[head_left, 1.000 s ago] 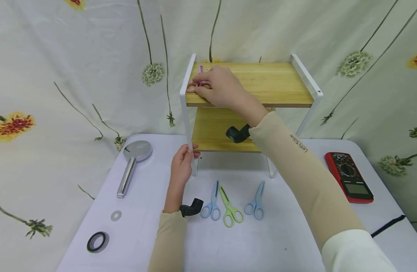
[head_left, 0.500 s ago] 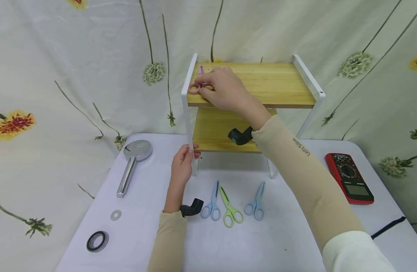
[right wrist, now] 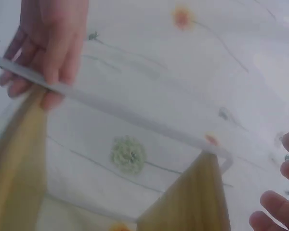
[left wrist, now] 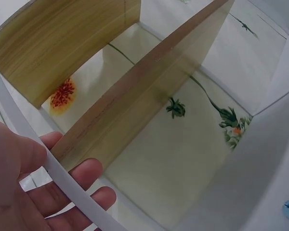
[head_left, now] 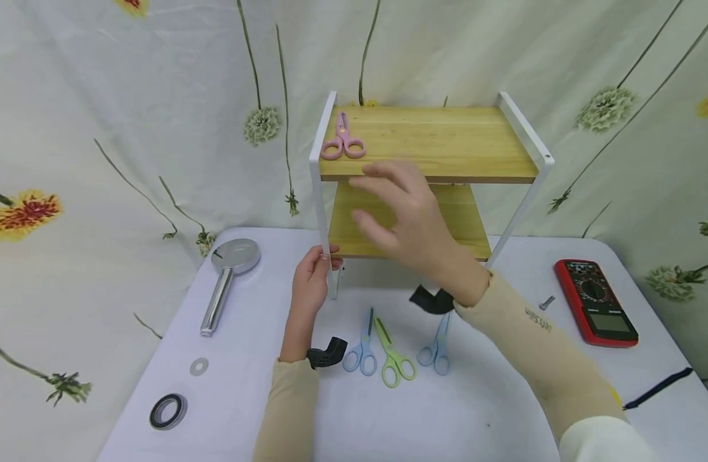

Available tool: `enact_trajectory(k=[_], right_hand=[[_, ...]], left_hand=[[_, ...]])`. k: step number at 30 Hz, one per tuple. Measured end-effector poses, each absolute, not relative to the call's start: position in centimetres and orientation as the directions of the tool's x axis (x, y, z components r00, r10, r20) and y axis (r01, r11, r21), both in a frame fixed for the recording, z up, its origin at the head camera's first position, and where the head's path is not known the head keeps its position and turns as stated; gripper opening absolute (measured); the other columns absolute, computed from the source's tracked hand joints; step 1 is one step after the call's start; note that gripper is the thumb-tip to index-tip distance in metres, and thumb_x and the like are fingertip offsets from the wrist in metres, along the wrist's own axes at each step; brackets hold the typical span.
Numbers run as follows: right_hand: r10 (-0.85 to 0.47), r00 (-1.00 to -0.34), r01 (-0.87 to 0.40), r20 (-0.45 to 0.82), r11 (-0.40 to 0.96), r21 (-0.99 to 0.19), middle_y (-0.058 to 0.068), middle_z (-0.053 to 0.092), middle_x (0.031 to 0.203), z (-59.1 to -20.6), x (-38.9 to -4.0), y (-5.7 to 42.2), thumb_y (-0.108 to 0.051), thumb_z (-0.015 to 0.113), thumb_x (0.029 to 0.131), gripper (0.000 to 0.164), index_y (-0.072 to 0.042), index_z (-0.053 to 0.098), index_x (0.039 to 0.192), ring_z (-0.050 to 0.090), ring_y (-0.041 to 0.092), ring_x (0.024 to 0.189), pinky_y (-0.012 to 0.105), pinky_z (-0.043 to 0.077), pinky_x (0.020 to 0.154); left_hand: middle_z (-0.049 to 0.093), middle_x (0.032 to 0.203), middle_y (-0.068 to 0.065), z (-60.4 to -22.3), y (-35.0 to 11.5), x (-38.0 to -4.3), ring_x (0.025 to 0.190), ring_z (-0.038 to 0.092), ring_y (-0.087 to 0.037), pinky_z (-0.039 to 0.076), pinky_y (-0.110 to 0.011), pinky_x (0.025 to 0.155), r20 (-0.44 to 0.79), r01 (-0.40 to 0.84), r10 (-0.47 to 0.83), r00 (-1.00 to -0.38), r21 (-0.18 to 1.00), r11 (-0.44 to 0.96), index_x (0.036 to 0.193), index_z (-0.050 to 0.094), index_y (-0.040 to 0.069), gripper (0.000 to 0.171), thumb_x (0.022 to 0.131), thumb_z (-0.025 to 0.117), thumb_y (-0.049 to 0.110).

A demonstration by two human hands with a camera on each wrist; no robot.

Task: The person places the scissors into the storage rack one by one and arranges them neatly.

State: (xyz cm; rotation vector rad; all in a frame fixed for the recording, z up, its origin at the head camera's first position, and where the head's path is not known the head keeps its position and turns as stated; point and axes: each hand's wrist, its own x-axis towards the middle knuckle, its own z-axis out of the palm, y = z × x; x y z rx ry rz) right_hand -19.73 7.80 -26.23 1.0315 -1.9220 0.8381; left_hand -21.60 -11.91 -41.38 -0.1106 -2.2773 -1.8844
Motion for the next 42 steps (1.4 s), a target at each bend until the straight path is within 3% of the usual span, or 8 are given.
enact_trajectory(k=[3,9,16,19,23,33,38,42], right_hand=[[-0.358,-0.425,-0.853,0.831,0.465,-0.237,0.022,0.067,0.118,-30.0,-17.3,9.4,-0.010,0.076,0.083,0.034,0.001,0.072,0.115,0.063,0.036,0.113,0.047,0.053,0.097],[-0.323,-0.763,-0.617,0.560,0.622,-0.483,0.014,0.070,0.120,-38.4,-13.3,13.1,-0.013,0.077,0.086,0.036,-0.004,0.071,0.120,0.068,0.030,0.107,0.046,0.058,0.086],[-0.172,-0.965,-0.254,0.196,0.789,-0.559,0.011,0.070,0.104,-44.7,-10.3,16.2,-0.020,0.079,0.086,0.035,-0.005,0.070,0.117,0.062,0.018,0.078,0.029,0.049,0.064],[-0.110,-0.993,-0.114,0.039,0.840,-0.531,0.007,0.063,0.091,-46.2,-10.2,16.7,-0.026,0.080,0.086,0.039,-0.006,0.066,0.117,0.053,0.013,0.071,0.028,0.042,0.059],[-0.091,-0.995,-0.056,-0.047,0.864,-0.500,0.002,0.052,0.080,-47.3,-10.3,16.7,-0.030,0.082,0.083,0.042,-0.006,0.063,0.112,0.046,0.014,0.067,0.029,0.036,0.056],[-0.160,-0.987,-0.141,0.003,0.859,-0.492,0.004,0.059,0.090,-47.7,-10.1,16.5,-0.009,0.070,0.078,0.028,-0.013,0.066,0.105,0.046,0.012,0.069,0.026,0.038,0.056],[-0.130,-0.991,-0.102,-0.023,0.865,-0.491,0.002,0.057,0.085,-47.6,-10.2,16.8,-0.022,0.078,0.083,0.033,-0.011,0.066,0.111,0.046,0.012,0.071,0.027,0.038,0.059],[-0.102,-0.993,-0.063,-0.058,0.879,-0.473,0.003,0.057,0.085,-47.4,-10.3,17.1,-0.024,0.080,0.079,0.044,-0.007,0.065,0.116,0.047,0.015,0.069,0.029,0.037,0.057]], left_hand=[[0.068,0.113,-0.026,-41.4,-11.8,-21.7,0.109,0.065,-0.036,0.048,-0.051,0.107,0.187,0.174,-0.054,-0.981,0.967,0.188,0.123,0.064,0.002,0.029,0.109,0.040,0.014],[0.069,0.110,-0.024,-41.5,-11.8,-21.8,0.107,0.066,-0.034,0.048,-0.050,0.107,0.177,0.159,-0.070,-0.982,0.966,0.204,0.123,0.064,0.003,0.029,0.108,0.041,0.013],[0.069,0.110,-0.023,-41.4,-11.7,-21.8,0.109,0.065,-0.033,0.046,-0.050,0.108,0.163,0.148,-0.062,-0.985,0.969,0.199,0.123,0.063,0.004,0.029,0.109,0.041,0.014],[0.069,0.110,-0.024,-41.4,-11.8,-21.7,0.109,0.065,-0.034,0.045,-0.051,0.109,0.166,0.150,-0.066,-0.984,0.968,0.203,0.123,0.064,0.004,0.029,0.109,0.041,0.014],[0.069,0.111,-0.025,-41.4,-11.8,-21.5,0.110,0.065,-0.035,0.044,-0.052,0.110,0.165,0.149,-0.064,-0.984,0.967,0.205,0.123,0.064,0.003,0.029,0.109,0.041,0.014],[0.069,0.108,-0.025,-41.2,-11.9,-21.3,0.109,0.065,-0.036,0.045,-0.052,0.109,0.183,0.167,-0.064,-0.981,0.965,0.203,0.123,0.064,0.003,0.029,0.109,0.041,0.014],[0.069,0.110,-0.026,-41.2,-11.9,-21.4,0.109,0.065,-0.036,0.047,-0.051,0.108,0.185,0.171,-0.058,-0.981,0.965,0.199,0.123,0.063,0.002,0.029,0.108,0.040,0.012],[0.069,0.109,-0.026,-41.4,-11.9,-21.5,0.108,0.065,-0.036,0.047,-0.050,0.107,0.188,0.174,-0.056,-0.981,0.965,0.199,0.123,0.063,0.001,0.029,0.108,0.040,0.011]])
